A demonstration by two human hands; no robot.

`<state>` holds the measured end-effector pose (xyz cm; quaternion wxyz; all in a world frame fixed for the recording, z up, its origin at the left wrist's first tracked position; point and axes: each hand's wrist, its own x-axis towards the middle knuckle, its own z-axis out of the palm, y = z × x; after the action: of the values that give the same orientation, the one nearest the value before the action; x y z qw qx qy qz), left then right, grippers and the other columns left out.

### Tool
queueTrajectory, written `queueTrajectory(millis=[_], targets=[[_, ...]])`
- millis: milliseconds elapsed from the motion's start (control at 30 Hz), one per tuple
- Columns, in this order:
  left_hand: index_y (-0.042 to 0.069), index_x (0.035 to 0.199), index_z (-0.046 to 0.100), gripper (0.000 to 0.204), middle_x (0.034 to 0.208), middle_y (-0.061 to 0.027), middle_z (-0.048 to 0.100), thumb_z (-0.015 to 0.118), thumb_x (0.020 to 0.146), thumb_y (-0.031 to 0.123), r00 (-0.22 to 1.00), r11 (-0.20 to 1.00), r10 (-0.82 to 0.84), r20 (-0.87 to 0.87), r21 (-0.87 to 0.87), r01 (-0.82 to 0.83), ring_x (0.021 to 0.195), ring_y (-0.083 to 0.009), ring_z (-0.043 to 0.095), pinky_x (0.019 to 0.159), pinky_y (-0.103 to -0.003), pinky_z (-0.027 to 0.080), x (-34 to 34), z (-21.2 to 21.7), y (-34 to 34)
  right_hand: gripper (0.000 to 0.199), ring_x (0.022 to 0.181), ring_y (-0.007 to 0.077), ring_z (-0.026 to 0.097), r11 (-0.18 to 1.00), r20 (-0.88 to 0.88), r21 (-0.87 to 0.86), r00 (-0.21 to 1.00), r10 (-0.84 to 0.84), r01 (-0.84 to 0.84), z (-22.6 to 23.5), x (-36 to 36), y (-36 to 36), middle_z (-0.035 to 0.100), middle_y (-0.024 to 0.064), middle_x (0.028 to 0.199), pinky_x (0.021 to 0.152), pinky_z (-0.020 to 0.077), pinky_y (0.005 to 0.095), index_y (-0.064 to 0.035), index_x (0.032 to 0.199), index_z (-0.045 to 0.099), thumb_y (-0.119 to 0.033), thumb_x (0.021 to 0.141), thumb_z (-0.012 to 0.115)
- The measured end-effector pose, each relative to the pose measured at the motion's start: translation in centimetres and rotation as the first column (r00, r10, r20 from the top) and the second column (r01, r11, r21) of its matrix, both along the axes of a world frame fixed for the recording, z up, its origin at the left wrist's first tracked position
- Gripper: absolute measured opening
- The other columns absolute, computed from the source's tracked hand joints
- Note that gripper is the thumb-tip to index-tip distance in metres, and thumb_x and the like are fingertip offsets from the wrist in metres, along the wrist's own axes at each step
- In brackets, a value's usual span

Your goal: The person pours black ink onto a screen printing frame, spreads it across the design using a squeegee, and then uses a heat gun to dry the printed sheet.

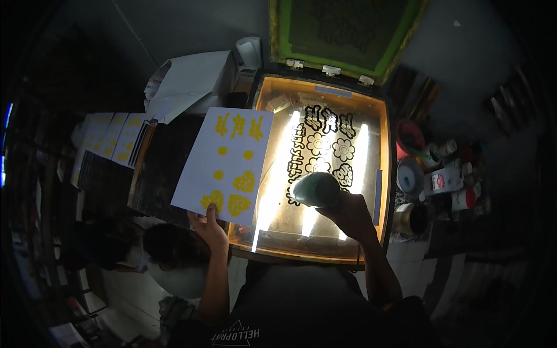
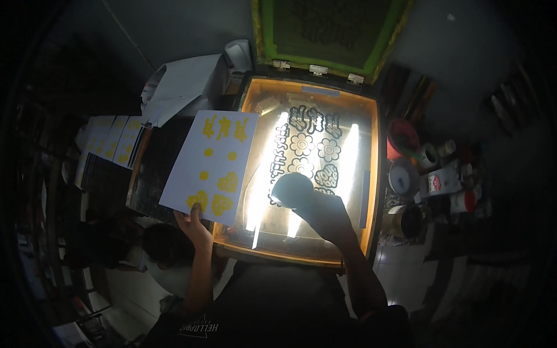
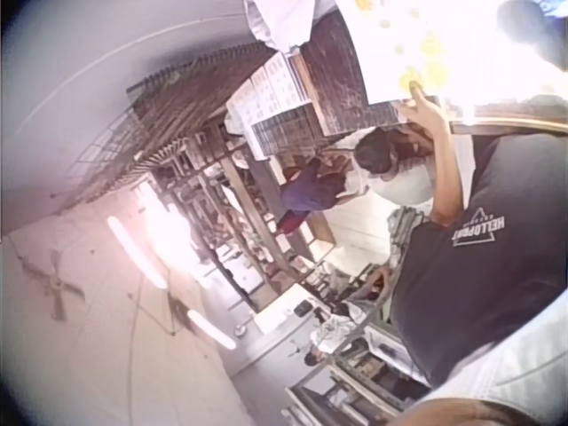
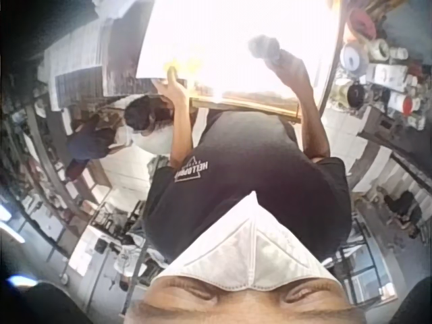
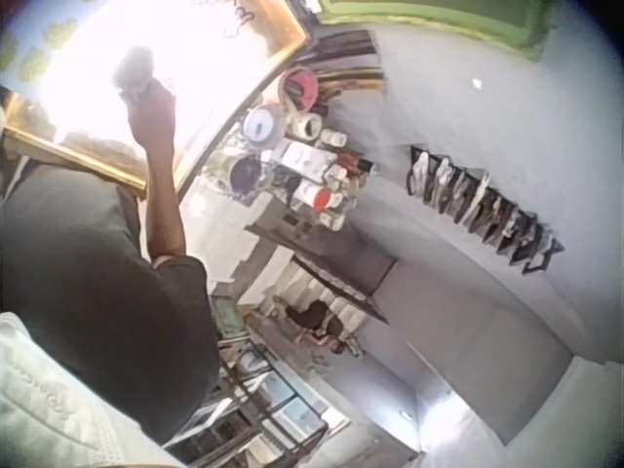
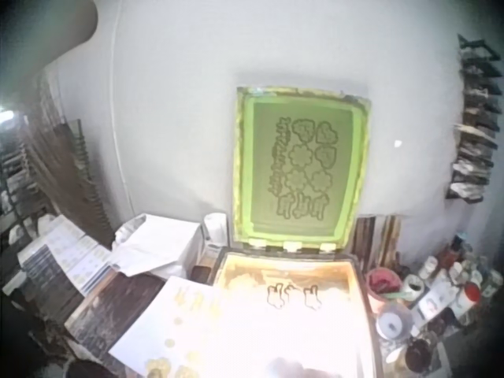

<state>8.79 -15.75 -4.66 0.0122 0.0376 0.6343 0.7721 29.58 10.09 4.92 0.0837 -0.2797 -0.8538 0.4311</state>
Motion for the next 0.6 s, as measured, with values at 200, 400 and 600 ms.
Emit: queueTrajectory(millis=[200,400,600], targets=[[-0.001,0.134,0.042,0.045,0.124,-0.0124,0.056,0.062,0.094,0.002,1.0,1.0,-0.002,-0.01,-0.001,0.002,0.115,-0.0195,0.053,0.104,-0.036,0.04,0.0,0.2,0.0,0.031,0.079,0.0283,0.073,0.995,-0.024,-0.089,0.999,-0.037,0.035,-0.7,-0.5,-0.7,0.073,0.0163,0.082,0.072,0.0559,0.0383,-0.0014,0.095,0.072,-0.027,0.081,0.082],[-0.001,0.134,0.042,0.045,0.124,-0.0124,0.056,0.062,0.094,0.002,1.0,1.0,-0.009,-0.022,0.007,0.009,0.115,-0.0194,0.053,0.103,-0.036,0.04,0.0,0.1,0.1,0.032,0.079,0.0295,0.073,1.0,0.011,-0.024,1.0,0.018,-0.018,0.0,-0.8,-1.0,0.072,0.0166,0.082,0.071,0.0559,0.0387,-0.0018,0.094,0.072,-0.028,0.08,0.083],[-0.001,0.135,0.042,0.045,0.123,-0.0123,0.056,0.062,0.094,0.004,1.0,1.0,0.004,-0.001,0.0,-0.004,0.114,-0.0191,0.053,0.103,-0.036,0.04,0.1,0.4,0.1,0.032,0.078,0.0292,0.073,0.999,0.008,0.034,1.0,0.0,-0.001,0.0,-0.1,0.0,0.072,0.0159,0.08,0.07,0.0559,0.0383,-0.0021,0.095,0.072,-0.028,0.08,0.083]])
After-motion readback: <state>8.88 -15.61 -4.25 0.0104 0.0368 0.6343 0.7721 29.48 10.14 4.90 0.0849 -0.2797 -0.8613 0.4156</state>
